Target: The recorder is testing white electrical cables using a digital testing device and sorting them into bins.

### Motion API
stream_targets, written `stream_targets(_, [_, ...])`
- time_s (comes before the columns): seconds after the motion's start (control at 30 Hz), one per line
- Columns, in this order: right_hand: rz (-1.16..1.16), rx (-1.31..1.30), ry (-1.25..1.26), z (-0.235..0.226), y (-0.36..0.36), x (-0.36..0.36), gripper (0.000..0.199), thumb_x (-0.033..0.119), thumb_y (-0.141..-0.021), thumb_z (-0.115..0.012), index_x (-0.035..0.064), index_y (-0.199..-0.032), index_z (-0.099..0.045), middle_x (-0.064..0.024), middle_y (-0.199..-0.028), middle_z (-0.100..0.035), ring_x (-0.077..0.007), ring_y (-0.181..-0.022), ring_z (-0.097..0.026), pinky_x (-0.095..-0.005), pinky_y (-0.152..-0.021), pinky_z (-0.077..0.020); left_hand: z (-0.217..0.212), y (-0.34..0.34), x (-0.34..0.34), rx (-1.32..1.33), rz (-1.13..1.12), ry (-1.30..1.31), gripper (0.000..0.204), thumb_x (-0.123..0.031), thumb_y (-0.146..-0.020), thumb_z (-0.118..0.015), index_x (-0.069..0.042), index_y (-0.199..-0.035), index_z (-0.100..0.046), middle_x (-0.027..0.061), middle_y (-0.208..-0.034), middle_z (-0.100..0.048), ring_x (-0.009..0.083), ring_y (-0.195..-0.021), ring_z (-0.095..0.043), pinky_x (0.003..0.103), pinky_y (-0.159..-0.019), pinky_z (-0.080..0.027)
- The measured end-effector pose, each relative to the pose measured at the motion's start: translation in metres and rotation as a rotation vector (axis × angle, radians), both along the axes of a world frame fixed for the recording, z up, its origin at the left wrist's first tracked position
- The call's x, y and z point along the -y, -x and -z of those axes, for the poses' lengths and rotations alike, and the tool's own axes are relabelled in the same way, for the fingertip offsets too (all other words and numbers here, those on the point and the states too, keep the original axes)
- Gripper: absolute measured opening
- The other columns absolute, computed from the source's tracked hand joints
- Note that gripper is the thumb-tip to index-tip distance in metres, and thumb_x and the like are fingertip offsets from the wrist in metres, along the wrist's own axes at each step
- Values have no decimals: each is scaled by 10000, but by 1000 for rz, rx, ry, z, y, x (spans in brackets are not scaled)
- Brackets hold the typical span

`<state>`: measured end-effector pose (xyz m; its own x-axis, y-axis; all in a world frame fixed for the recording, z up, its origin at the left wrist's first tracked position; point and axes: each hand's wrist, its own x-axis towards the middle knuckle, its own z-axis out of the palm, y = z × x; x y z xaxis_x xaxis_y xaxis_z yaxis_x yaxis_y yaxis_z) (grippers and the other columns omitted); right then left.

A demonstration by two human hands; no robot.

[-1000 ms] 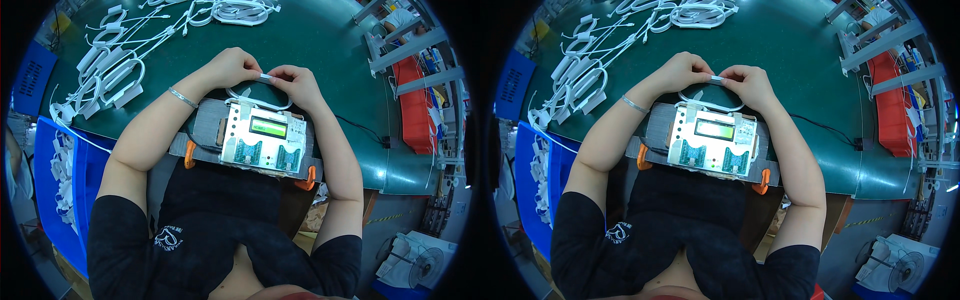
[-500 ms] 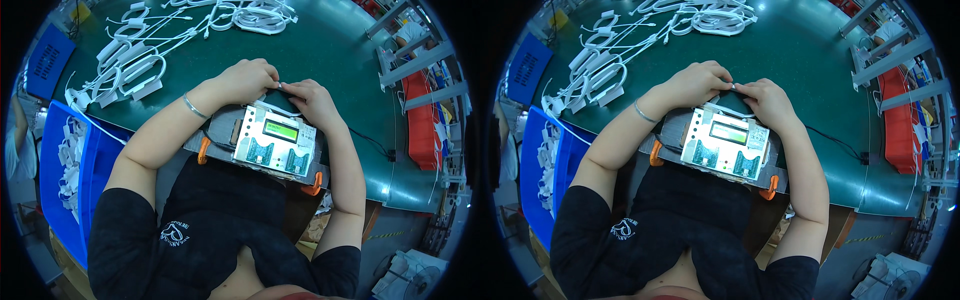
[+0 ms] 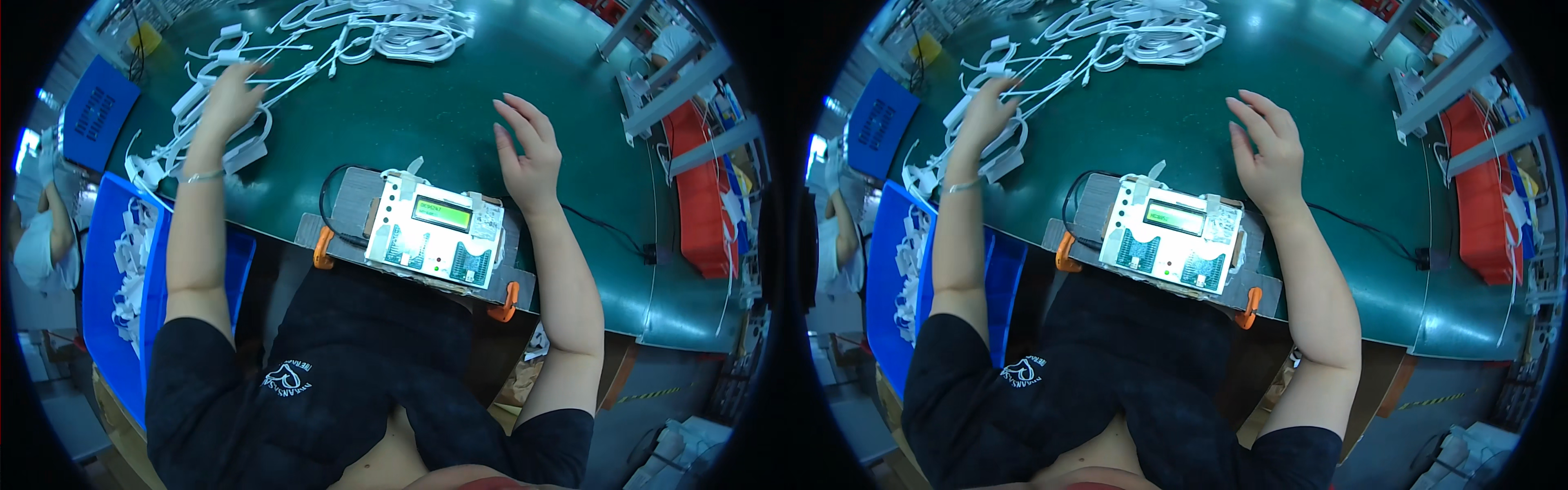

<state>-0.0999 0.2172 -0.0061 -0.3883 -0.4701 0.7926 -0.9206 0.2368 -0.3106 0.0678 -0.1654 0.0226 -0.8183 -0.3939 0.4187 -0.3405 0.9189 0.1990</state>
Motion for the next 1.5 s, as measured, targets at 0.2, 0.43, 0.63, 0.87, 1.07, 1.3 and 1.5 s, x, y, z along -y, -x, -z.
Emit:
stream_targets(0.2, [-23,-32,-32,4,-1,-1,231,46,-800,-638,67,-1029,-656,-93,-1090,-616,-231,-994,-598,-300,-831,-487,0,-59,19,446,-317,204,171,-204,-760,-650,-123,-909,-675,115,-1009,-607,311,-934,-579,443,-797,-481])
stream_targets(0.43, [-189,486,-21,-33,-33,-7,173,65,-846,-594,13,-1001,-649,-82,-1050,-619,-146,-940,-587,-263,-823,-452,-72,-59,1,-509,23,241,198,-198,-814,-645,-38,-931,-656,91,-839,-635,231,-761,-599,286,-689,-457])
stream_targets(0.63, [-717,1376,67,-48,-131,-19,721,259,-809,-647,-5,-1385,-303,-198,-1348,-413,-166,-872,-594,-275,-635,-521,-88,-72,-106,48,610,-603,146,-143,-775,-663,-4,-765,-620,1,-637,-554,52,-601,-497,231,-539,-406])
stream_targets(0.87, [-1138,1329,854,-5,-161,-112,272,237,-933,-508,4,-1065,-458,-92,-933,-471,-119,-653,-456,-199,-436,-376,31,-113,-172,794,1008,-1454,217,-167,-909,-526,21,-928,-634,31,-730,-621,88,-652,-578,251,-624,-476])
stream_targets(1.07, [-339,1078,1174,7,-173,-189,265,177,-985,-400,-29,-1130,-481,-73,-923,-485,-102,-683,-404,-216,-536,-376,60,-156,-140,959,728,-1022,251,-65,-845,-531,3,-1074,-610,110,-826,-630,183,-684,-632,281,-642,-503])
stream_targets(1.3, [-99,1517,198,11,-200,-104,327,227,-959,-448,3,-748,-559,-52,-505,-526,-51,-362,-377,-183,-349,-267,9,-164,-135,504,671,-1295,363,-10,-712,-673,33,-1066,-604,160,-964,-596,178,-747,-616,265,-612,-486])
stream_targets(1.5, [-197,1697,434,35,-206,-66,307,185,-940,-467,7,-700,-539,-78,-496,-522,-60,-335,-327,-191,-349,-248,22,-126,-185,93,577,-1879,255,29,-717,-672,15,-951,-570,82,-815,-655,111,-756,-628,204,-685,-488])
